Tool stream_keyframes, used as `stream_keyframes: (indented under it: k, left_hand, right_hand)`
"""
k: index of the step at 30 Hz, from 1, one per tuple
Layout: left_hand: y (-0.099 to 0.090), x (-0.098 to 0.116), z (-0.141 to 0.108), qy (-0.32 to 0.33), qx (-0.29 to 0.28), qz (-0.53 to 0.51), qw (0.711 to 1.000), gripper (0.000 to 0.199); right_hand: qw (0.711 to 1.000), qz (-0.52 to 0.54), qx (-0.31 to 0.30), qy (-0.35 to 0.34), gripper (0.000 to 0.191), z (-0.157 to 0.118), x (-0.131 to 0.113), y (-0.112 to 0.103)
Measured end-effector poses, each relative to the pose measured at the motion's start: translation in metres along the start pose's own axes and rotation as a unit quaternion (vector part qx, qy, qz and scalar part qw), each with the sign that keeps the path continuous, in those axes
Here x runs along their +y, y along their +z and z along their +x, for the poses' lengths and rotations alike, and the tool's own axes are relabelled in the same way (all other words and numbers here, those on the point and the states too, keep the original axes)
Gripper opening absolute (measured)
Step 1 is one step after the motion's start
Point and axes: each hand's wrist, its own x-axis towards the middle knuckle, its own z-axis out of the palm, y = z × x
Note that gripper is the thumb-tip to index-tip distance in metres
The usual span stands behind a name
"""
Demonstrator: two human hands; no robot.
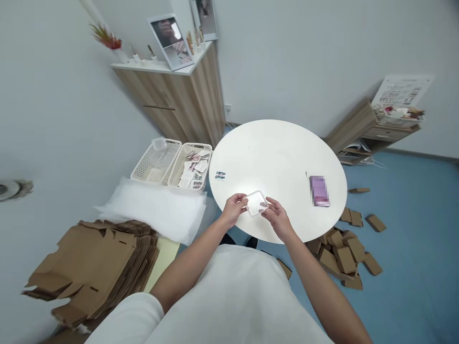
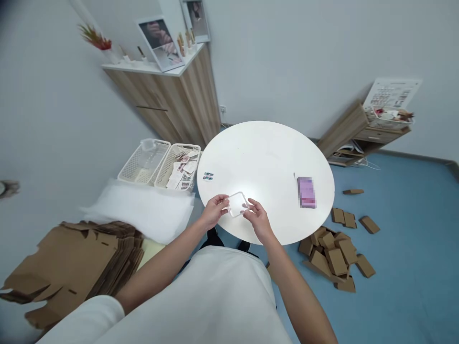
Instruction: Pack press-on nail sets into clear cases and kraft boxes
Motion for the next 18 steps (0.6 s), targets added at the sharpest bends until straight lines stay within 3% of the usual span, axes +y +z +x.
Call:
stream_keyframes:
  k: [5,11,14,18]
  left_hand:
    - [0.034,-0.023,-0.004,-0.022,-0.021,-0.014,0.999,0.026]
    - [0.035,-0.032,0.001,-0.030,-0.104,0.111,0.988,0.032]
    - [0.028,-0.025,0.006,0.012,-0.138,0.203,0.969,0.056]
    - [0.021,-0.010,0.016,0.078,-0.205,0.314,0.924,0.092]
  right_hand:
    - [0.996,0.024,0.081,-0.014,0.051,-0.010,0.008,-0.024]
    - [0.986,-0.004,0.163,-0.035,0.052,-0.006,0.006,-0.037]
    - [0.985,-0.023,0.164,-0.040,0.051,-0.003,0.003,-0.039]
    - [0.987,-0.032,0.154,-0.036,0.050,0.000,0.002,-0.037]
